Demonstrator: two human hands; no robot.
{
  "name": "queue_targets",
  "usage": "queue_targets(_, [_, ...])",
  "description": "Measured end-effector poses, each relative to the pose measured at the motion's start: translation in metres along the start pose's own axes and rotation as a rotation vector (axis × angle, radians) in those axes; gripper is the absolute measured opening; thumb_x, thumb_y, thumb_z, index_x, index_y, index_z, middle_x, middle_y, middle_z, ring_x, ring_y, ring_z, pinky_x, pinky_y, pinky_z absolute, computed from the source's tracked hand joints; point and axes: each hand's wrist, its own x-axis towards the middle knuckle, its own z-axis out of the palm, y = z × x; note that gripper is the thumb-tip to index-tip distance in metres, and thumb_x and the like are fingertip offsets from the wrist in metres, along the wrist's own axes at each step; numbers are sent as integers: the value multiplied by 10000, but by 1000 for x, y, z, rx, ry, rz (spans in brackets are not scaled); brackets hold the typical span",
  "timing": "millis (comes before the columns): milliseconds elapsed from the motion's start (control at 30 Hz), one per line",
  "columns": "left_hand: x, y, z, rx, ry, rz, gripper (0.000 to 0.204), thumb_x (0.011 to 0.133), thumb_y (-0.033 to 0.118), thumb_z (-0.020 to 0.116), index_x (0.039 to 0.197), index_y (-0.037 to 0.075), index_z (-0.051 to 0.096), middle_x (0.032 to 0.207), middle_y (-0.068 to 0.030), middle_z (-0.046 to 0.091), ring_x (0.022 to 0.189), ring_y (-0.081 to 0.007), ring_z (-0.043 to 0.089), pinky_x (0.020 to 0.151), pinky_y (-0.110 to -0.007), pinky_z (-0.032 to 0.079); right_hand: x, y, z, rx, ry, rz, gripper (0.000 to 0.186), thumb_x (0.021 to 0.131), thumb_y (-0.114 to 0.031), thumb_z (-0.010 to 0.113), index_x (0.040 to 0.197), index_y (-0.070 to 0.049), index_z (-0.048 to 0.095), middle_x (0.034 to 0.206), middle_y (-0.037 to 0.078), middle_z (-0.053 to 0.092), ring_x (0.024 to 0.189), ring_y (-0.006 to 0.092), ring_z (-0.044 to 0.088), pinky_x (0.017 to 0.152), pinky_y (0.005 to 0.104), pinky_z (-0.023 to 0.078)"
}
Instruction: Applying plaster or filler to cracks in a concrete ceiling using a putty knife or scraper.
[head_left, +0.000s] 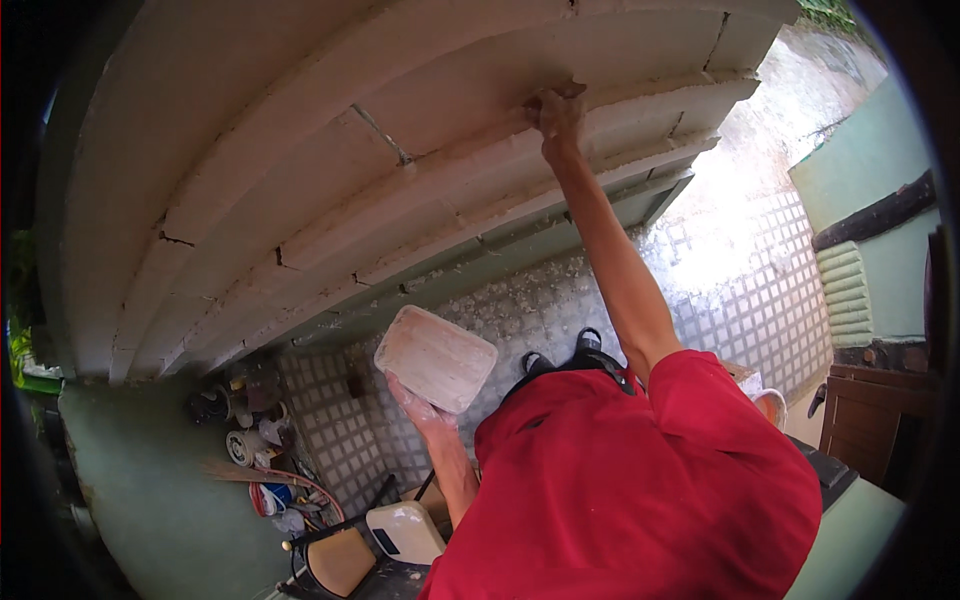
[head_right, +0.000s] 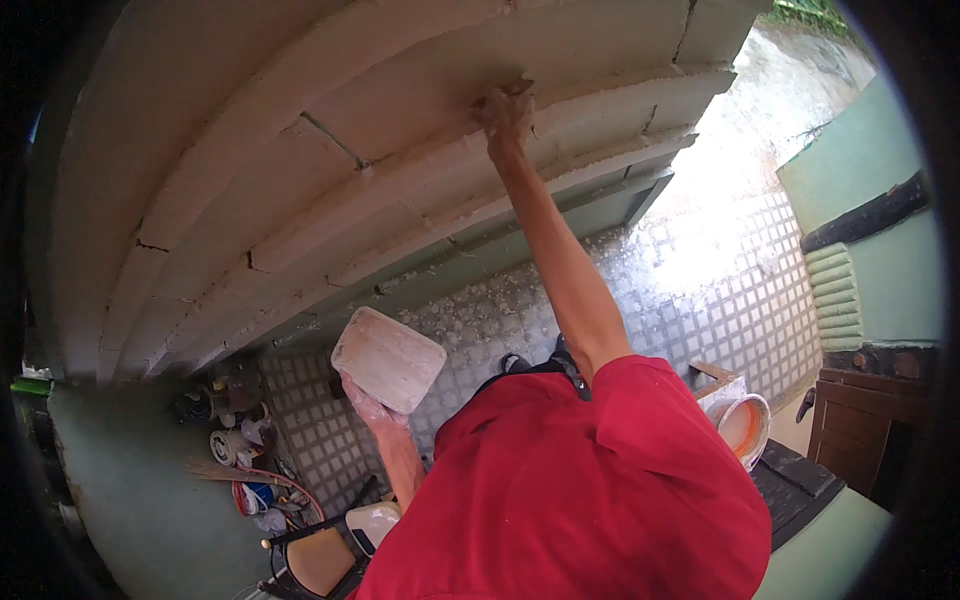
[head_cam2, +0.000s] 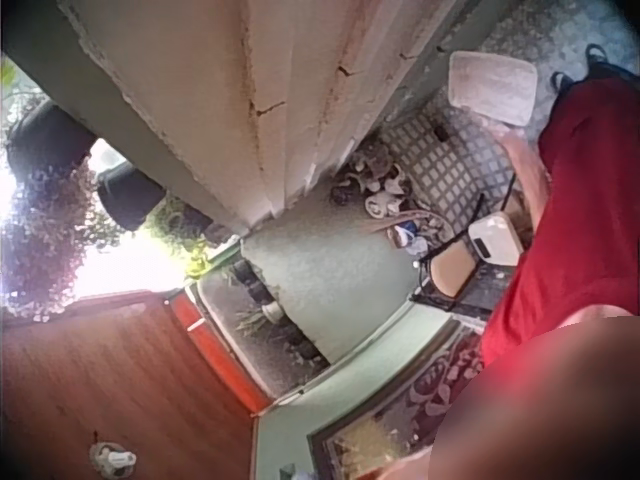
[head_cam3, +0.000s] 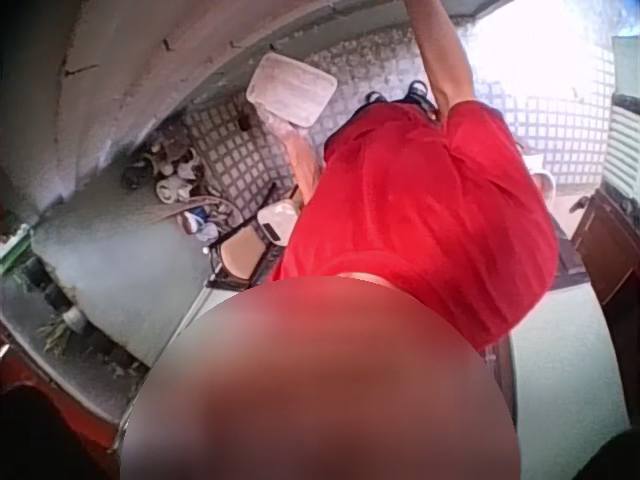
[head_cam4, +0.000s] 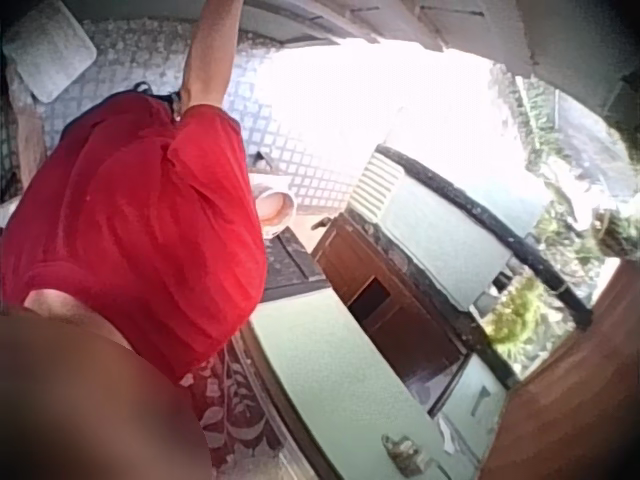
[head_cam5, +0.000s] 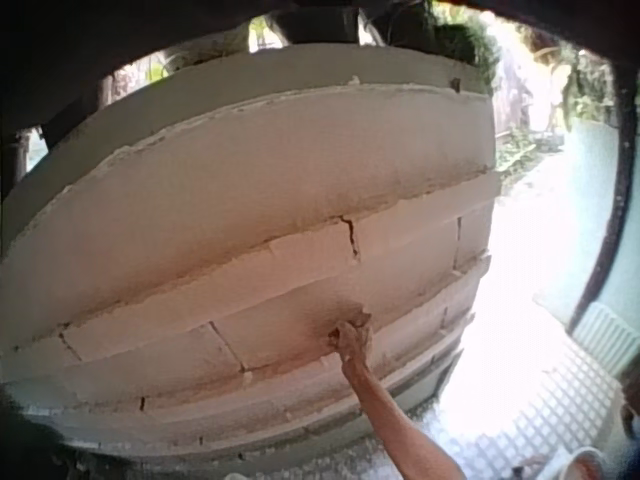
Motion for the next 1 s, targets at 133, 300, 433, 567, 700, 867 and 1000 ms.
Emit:
queue_targets(133, [0, -4, -1, -23, 35, 26, 660, 913, 497, 499, 1413, 85, 369, 1411, -99, 443, 1260, -298, 468, 1013, -460, 441, -60, 9, 17, -19, -119, -67, 225, 860, -102, 520, 1068, -15, 519, 862, 125, 653, 688, 225, 676, 615, 341, 596])
queue_targets(300, [5, -6, 13, -59, 69, 4, 681, 903, 532, 498, 1416, 105, 360, 1402, -81, 447, 1250, -284, 474, 1009, -437, 440, -67, 40, 11, 123, -170, 157, 253, 866, -106, 525, 1104, -20, 511, 919, 116, 654, 748, 223, 684, 613, 334, 590])
queue_targets(433, [7, -8, 5, -46, 20, 73, 685, 891, 511, 526, 1417, 103, 360, 1401, -94, 452, 1253, -305, 475, 1006, -472, 446, -56, 42, 55, 156, -122, 91, 221, 867, -115, 541, 1056, -5, 512, 868, 97, 626, 732, 186, 645, 615, 313, 573])
queue_targets(567, [9, -10, -1, -59, 63, 51, 676, 896, 508, 524, 1413, 102, 365, 1396, -93, 456, 1253, -303, 474, 1005, -468, 447, -83, 42, 89, 438, -327, 51, 194, 871, -119, 532, 1038, -25, 503, 853, 81, 602, 720, 154, 608, 643, 317, 564])
queue_targets(700, [8, 0, 9, -39, 130, 31, 689, 912, 544, 483, 1424, 104, 349, 1412, -83, 437, 1258, -292, 468, 1012, -445, 439, -127, 11, 90, 257, -240, 119, 187, 877, -137, 515, 1031, -30, 501, 842, 69, 598, 690, 147, 584, 678, 337, 567])
queue_targets(867, [11, 5, 13, -40, 87, 68, 684, 909, 540, 490, 1420, 104, 357, 1408, -81, 442, 1258, -285, 468, 1012, -437, 439, -90, 43, 54, 213, -245, 215, 171, 872, -159, 523, 997, -43, 525, 811, 41, 579, 675, 130, 555, 716, 343, 560])
queue_targets(1000, [18, 3, 1, -33, 87, 76, 655, 909, 512, 503, 1406, 104, 373, 1386, -86, 463, 1235, -295, 489, 995, -451, 455, -61, 58, 73, 277, -329, 121, 117, 869, -160, 526, 942, -72, 551, 802, 24, 566, 662, 112, 535, 726, 338, 550])
